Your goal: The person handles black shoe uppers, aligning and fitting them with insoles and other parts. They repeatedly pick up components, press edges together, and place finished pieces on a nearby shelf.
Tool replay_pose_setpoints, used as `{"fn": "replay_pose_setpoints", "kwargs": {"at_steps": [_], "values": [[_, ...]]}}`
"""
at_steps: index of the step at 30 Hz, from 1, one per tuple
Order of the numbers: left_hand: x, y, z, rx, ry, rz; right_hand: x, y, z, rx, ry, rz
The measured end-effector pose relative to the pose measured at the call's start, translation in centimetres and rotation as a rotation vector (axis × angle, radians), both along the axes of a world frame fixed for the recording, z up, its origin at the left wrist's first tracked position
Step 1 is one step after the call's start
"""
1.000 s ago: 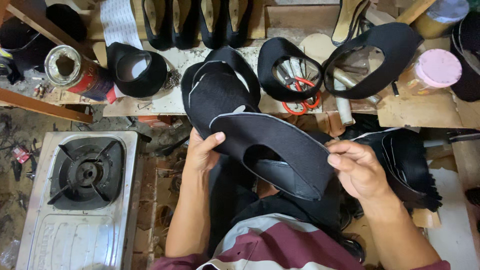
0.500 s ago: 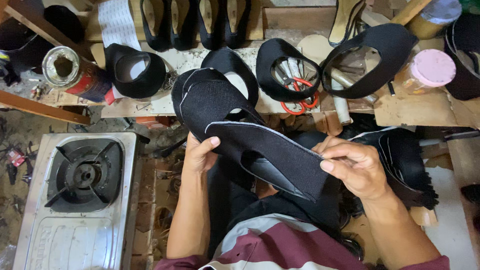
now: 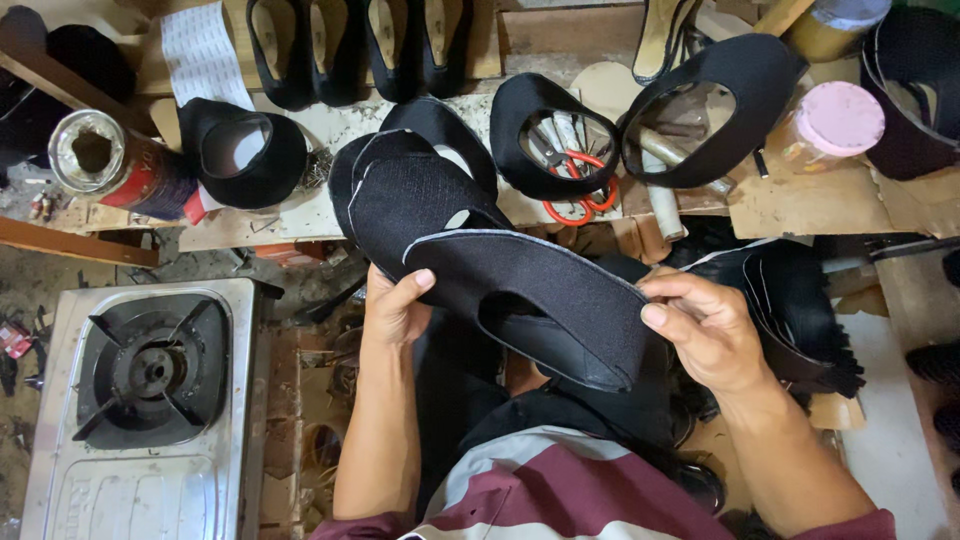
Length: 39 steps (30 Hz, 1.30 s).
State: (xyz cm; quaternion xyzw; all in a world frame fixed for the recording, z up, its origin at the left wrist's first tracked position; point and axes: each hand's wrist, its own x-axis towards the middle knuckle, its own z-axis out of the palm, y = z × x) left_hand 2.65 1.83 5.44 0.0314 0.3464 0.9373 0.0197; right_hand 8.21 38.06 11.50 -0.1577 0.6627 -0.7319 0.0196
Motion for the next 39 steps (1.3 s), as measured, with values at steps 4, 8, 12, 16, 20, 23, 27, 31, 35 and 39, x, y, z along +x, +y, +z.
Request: {"fn": "replay_pose_setpoints", "kwargs": {"at_steps": [4, 8, 12, 16, 20, 23, 27, 31, 35, 39], "values": [[-0.2, 0.3, 0.2, 0.01, -0.008, -0.003, 0.2, 0.1, 0.1, 0.004, -0.036, 0.018], [-0.2, 0.6, 0.4, -0.004, -0.012, 0.01, 0.2, 0.4, 0.2, 0.009, -0.032, 0.019], [-0.1, 0.6, 0.3, -0.001, -0.006, 0.013, 0.2, 0.6, -0.1, -0.001, -0.063, -0.002], [-0.3, 0.5, 0.1, 0.007, 0.004, -0.006, 0.2, 0.6, -0.1, 0.016, -0.069, -0.031], [-0.6, 0.8, 0.2, 0.002, 0.018, -0.008, 0.2, 0.3, 0.4, -0.072, -0.033, 0.062], [-0.6, 1.3, 0.7, 0.0, 0.022, -0.011, 0.9, -0.2, 0.7, 0.04, 0.044, 0.091], [-0.3, 1.8, 1.6, 0.023, 0.056, -0.031, 3.0, -0.3, -0.2, 0.239, 0.047, -0.069], [-0.1, 1.2, 1.9, 0.047, 0.207, -0.054, 6.1, 2.9, -1.7, -0.022, -0.157, -0.109], [-0.3, -0.7, 1.8, 0.178, 0.209, 0.002, 7.3, 5.6, -4.8, -0.268, -0.46, -0.066], [-0.5, -2.6, 1.5, 0.381, 0.234, 0.053, 7.0, 5.4, -9.4, -0.163, -0.677, 0.049]]}}
